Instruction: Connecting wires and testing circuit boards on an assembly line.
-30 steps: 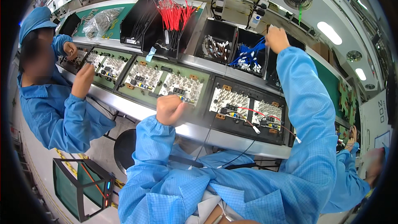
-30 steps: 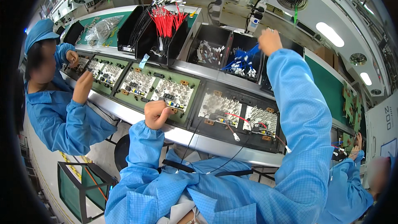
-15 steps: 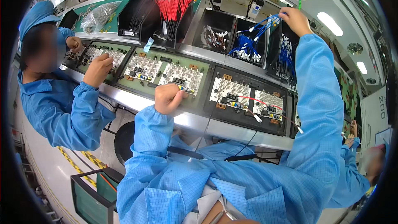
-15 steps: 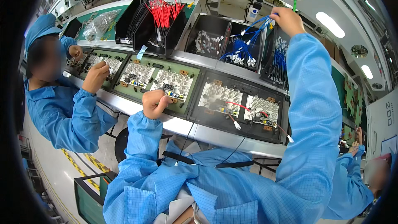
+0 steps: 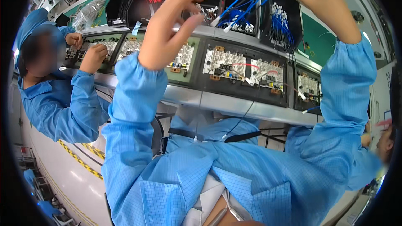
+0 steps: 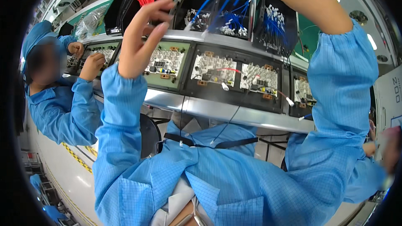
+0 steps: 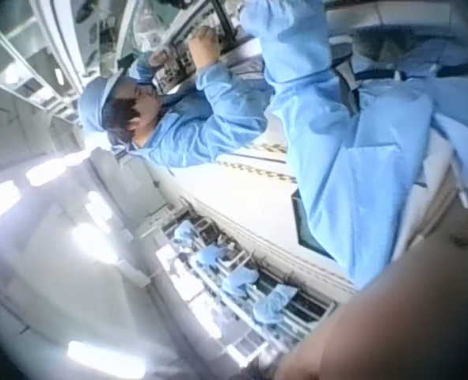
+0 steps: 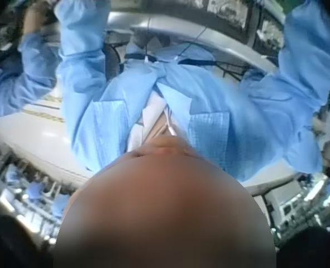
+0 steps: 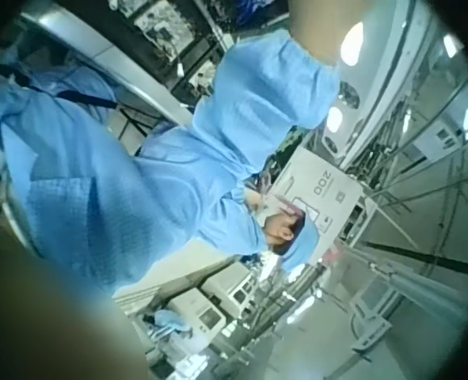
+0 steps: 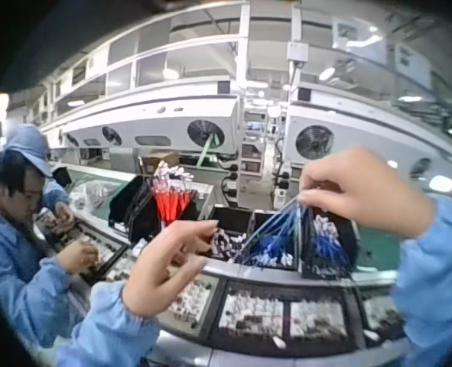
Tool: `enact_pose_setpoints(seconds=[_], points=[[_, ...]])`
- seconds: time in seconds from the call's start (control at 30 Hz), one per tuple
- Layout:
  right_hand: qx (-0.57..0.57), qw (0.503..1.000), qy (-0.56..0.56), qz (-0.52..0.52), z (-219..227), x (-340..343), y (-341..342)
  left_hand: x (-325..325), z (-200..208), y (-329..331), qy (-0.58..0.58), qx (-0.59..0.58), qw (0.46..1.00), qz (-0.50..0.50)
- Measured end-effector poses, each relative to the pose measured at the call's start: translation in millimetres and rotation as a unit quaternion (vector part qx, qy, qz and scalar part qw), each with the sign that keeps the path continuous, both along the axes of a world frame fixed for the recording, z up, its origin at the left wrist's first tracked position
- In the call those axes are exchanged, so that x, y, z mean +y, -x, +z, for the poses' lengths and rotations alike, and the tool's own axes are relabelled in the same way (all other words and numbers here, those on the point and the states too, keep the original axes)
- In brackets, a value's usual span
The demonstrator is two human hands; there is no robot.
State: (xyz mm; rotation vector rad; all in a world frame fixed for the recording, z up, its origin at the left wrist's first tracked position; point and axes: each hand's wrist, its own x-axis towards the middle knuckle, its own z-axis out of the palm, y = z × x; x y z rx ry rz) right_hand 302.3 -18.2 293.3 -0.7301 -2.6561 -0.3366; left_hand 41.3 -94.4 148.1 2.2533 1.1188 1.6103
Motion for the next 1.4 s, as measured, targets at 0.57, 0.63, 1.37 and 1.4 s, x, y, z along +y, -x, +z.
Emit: enact_pose_setpoints(seconds=[0.57,0.63,1.37,1.4], points=[[0.115,0.989,0.092,0.009,-26,11,-108,92,20,-105,0.102,0.084,0.982,-0.133],[0.177,0.970,0.166,0.011,-27,3,-115,99,14,-85,0.112,-0.020,0.985,-0.131],[0.460,0.341,0.600,0.559,-266,-50,-134,85,-75,-86,0.205,0.113,0.961,-0.146],[0.460,0.341,0.599,0.560,-267,-53,-129,83,-78,-88,0.205,0.114,0.961,-0.146]])
